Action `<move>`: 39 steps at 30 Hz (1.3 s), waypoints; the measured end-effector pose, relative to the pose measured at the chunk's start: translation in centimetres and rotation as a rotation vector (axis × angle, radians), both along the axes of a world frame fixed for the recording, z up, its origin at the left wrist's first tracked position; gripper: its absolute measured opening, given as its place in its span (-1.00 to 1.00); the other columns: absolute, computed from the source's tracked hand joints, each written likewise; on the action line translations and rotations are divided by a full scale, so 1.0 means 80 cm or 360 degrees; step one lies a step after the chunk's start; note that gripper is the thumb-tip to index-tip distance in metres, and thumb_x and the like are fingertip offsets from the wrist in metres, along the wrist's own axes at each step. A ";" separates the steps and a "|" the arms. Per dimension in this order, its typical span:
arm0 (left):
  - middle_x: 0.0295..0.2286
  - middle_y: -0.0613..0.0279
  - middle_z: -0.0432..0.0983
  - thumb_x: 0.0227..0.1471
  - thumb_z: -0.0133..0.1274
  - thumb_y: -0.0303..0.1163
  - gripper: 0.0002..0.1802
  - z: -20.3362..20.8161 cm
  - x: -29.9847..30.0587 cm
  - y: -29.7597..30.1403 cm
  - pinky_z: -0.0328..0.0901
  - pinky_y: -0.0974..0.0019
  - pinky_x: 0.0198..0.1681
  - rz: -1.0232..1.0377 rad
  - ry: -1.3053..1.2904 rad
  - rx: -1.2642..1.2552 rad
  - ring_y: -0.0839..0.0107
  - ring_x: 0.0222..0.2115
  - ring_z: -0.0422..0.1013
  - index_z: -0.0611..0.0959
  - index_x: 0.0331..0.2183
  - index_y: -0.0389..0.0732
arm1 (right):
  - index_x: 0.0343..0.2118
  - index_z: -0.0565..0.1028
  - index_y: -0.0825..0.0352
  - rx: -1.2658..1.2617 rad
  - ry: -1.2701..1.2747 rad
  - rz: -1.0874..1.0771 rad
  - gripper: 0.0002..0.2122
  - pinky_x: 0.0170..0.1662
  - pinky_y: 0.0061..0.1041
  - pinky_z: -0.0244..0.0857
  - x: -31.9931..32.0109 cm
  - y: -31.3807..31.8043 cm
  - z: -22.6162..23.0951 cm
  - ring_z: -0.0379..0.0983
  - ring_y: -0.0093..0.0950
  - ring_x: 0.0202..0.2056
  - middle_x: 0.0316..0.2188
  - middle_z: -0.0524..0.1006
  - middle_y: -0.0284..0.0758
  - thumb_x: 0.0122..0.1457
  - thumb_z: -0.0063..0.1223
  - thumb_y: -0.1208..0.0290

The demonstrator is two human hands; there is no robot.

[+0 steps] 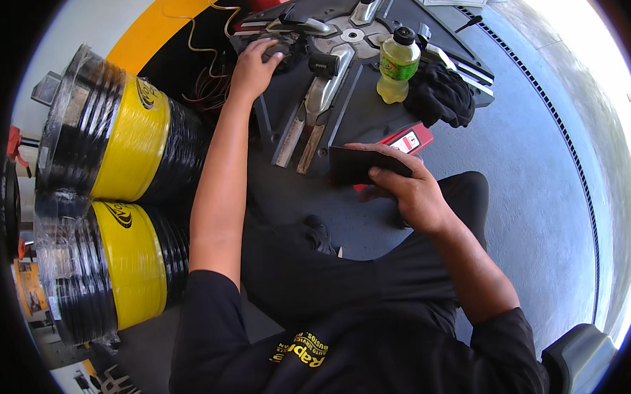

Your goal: The person walks through an auto repair shop carrying a green bottle and a dark cloth, then sits on a plastic chair and wipes a red and grey machine with the cloth. The person repeatedly wipes the same areas of the machine's surface and control panel.

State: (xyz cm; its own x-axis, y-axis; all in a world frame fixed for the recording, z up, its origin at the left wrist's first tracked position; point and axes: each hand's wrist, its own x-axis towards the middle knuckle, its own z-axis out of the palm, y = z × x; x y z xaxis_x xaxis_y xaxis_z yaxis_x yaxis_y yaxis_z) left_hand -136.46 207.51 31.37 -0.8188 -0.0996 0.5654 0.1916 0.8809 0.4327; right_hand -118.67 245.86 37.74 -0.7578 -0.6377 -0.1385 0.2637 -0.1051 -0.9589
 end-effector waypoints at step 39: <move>0.16 0.42 0.51 0.06 0.16 -0.60 -0.23 -0.005 0.264 0.126 0.22 0.02 0.22 -0.0184 -0.0454 -0.0809 0.23 0.14 0.38 0.62 0.29 0.16 | 0.26 0.45 0.55 -0.0348 -0.0254 -0.0152 -0.56 -0.01 -0.24 0.55 0.017 0.033 -0.033 0.62 -0.25 -0.06 0.05 0.62 -0.05 0.38 -0.02 0.45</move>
State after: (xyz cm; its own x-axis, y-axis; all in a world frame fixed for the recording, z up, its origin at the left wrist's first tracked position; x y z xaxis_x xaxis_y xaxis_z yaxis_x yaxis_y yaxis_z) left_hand -115.37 217.62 30.93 -0.9349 0.2246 0.2749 0.2366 0.9716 0.0107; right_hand -117.34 248.50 35.08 -0.7955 -0.5924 -0.1276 0.3883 -0.3366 -0.8579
